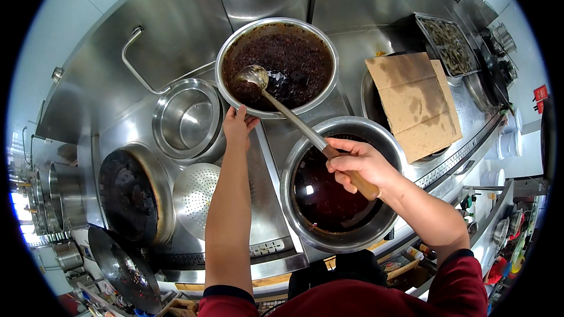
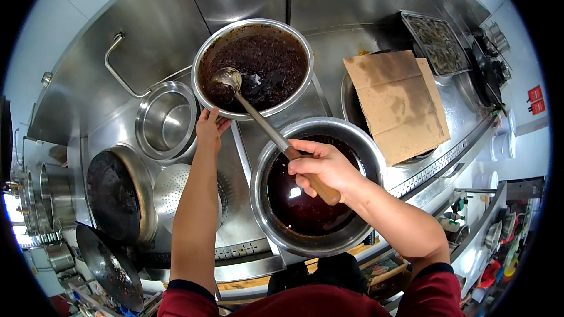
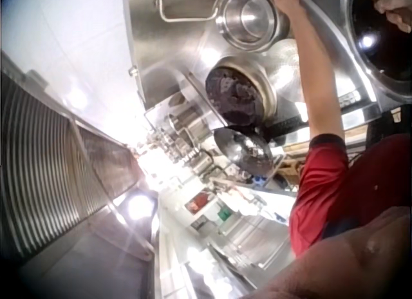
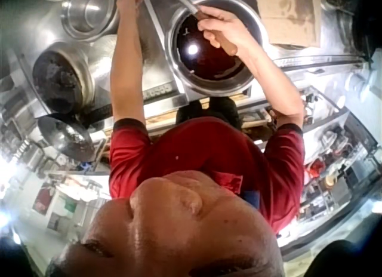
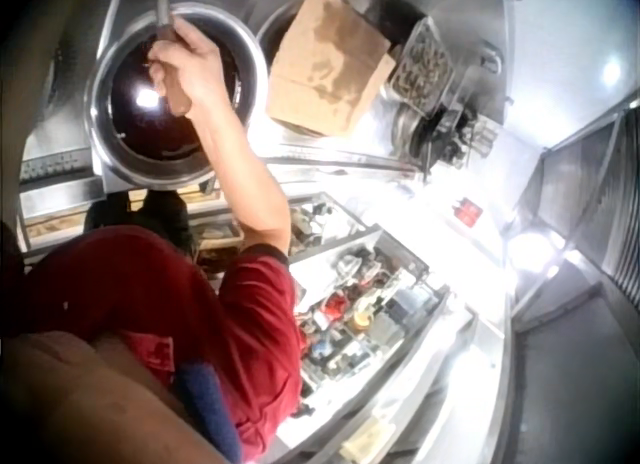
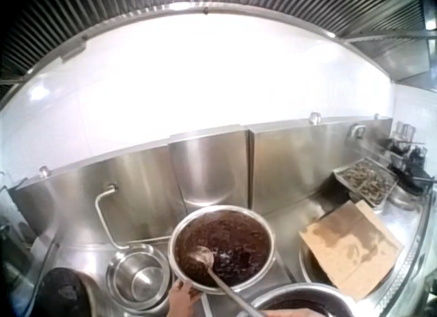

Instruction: The person adds ingredients from several containers into a metal bowl, then uses a large ladle to scoop liquid from a larger pot into the bowl, and then places the bowl onto a portable electric burner and adjusts the settings with a remote control.

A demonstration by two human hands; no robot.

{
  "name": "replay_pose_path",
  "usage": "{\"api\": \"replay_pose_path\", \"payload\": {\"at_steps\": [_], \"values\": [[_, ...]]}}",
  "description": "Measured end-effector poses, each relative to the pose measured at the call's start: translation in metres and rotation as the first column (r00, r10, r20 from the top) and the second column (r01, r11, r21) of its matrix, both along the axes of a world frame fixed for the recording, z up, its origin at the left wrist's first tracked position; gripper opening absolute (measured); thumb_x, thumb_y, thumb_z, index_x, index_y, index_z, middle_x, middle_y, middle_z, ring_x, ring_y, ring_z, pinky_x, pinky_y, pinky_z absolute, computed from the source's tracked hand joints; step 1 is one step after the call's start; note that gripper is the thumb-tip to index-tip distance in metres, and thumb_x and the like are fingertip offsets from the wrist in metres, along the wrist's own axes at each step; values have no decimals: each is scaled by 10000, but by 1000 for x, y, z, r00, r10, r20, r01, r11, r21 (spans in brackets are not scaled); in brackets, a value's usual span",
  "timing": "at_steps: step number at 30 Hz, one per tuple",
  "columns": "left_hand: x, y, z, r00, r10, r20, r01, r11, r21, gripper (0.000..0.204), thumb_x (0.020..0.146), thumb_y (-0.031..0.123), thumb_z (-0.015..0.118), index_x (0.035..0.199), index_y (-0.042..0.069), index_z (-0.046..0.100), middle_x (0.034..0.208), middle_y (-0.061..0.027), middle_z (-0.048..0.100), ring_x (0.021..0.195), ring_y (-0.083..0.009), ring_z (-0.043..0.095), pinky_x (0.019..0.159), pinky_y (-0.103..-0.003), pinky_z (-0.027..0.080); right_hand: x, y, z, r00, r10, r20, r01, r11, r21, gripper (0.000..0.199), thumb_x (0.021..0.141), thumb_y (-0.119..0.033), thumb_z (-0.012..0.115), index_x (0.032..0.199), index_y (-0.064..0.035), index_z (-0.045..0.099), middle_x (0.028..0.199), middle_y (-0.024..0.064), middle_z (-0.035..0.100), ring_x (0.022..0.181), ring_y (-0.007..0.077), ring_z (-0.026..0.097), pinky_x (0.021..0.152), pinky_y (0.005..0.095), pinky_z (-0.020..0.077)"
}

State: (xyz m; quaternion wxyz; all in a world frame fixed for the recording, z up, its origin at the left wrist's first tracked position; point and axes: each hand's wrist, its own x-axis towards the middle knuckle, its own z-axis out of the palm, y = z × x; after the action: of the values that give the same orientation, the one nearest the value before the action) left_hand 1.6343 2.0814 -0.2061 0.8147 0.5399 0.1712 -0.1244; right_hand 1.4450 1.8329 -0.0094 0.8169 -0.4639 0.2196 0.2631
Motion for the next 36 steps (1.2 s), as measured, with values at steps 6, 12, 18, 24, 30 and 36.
{"api": "replay_pose_path", "payload": {"at_steps": [6,12,18,24,30,36], "values": [[-1,-1,6,1000,-1,-29,1,1000,0,310,998,153,532,1298,78,505,1042,-80,649,859,-208,664,757,-353,590,-18,-16,-8,983,-140,-116,170,934,315,361,926,-51,585,1279,-60,512,934,111,554,597,100,506,410,189,387],[-1,1,6,1000,-18,-14,18,1000,-9,325,1006,155,518,1318,75,480,1092,-90,634,897,-232,657,789,-365,584,-25,-14,3,988,-154,-20,155,963,220,448,918,-49,590,1353,-82,485,940,114,561,591,105,513,417,190,407],[-3,2,5,999,-23,-24,23,1000,-3,330,1012,160,508,1328,72,468,1145,-99,613,951,-258,645,829,-379,573,-35,-16,4,973,-224,-52,227,897,380,450,922,-55,583,1360,-79,484,934,111,568,577,111,519,420,216,423],[-1,-1,5,1000,-18,5,18,999,-32,337,1014,162,501,1336,71,459,1140,-103,619,947,-267,652,842,-399,576,-24,-10,-1,984,-140,107,134,989,58,512,893,-25,604,1384,-24,463,867,99,597,558,120,545,420,242,429],[-1,2,-1,1000,-14,-15,14,1000,-16,335,1009,167,513,1328,74,465,1096,-95,635,940,-247,657,826,-389,580,-9,-4,-16,984,124,132,-82,955,-286,604,853,-13,628,1416,46,416,734,64,581,548,107,552,433,257,439],[1,3,-4,1000,-22,-1,22,999,-30,313,1006,177,521,1301,76,482,1076,-88,639,900,-224,666,802,-368,587,-15,-5,-3,992,83,93,-66,984,-167,490,867,-12,621,1335,43,487,775,73,584,555,106,551,420,249,434]]}}
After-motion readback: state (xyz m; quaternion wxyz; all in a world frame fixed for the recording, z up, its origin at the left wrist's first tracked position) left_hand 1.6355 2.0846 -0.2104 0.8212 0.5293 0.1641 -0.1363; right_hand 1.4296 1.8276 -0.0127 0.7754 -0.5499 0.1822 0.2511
